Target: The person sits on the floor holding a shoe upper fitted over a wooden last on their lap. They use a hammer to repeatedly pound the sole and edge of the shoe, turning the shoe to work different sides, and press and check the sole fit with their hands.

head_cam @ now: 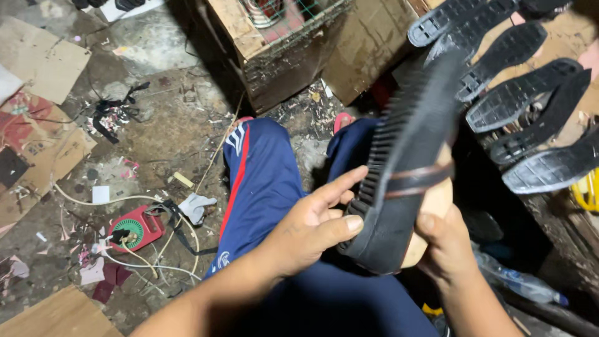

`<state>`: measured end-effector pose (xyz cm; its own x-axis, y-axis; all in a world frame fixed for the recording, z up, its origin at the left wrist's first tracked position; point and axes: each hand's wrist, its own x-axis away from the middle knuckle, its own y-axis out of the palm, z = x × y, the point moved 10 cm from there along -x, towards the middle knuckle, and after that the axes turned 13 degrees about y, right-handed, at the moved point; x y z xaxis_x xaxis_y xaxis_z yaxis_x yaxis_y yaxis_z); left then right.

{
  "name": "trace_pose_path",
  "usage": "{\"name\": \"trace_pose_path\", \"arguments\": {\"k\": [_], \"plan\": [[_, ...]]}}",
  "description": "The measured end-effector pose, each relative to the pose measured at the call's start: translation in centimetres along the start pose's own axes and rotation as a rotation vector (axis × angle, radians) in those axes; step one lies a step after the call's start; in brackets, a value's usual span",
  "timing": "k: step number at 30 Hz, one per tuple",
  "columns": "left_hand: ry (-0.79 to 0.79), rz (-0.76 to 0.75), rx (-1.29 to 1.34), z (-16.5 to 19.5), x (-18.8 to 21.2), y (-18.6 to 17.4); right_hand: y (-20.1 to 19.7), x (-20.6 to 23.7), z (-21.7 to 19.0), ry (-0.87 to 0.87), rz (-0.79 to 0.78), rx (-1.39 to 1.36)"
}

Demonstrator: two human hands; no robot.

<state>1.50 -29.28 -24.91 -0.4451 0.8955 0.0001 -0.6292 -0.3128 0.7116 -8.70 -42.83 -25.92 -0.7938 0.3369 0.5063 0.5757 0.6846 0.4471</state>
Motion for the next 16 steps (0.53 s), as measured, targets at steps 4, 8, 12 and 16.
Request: {"name": "trace_pose_path", "arguments": {"k": [4,8,12,16], "plan": [[-0.044,0.035,-0.108,-1.6,0.5,-0.6,-1.8,-0.3,0.5,0.057,0.093,0.074],[-0.009,0.062,-0.188,-2.4,1.6,-1.1,-1.7,-1.1,1.6,0.111,-0.02,-0.047],[0.051,0.061,-0.286,-2.4,1.6,-1.4,-1.5,-2.0,2.6,0.113,-0.157,-0.171],[0.053,0.046,-0.334,-2.8,1.7,-1.7,-2.8,-2.0,3.9,0.132,-0.145,-0.184]]}}
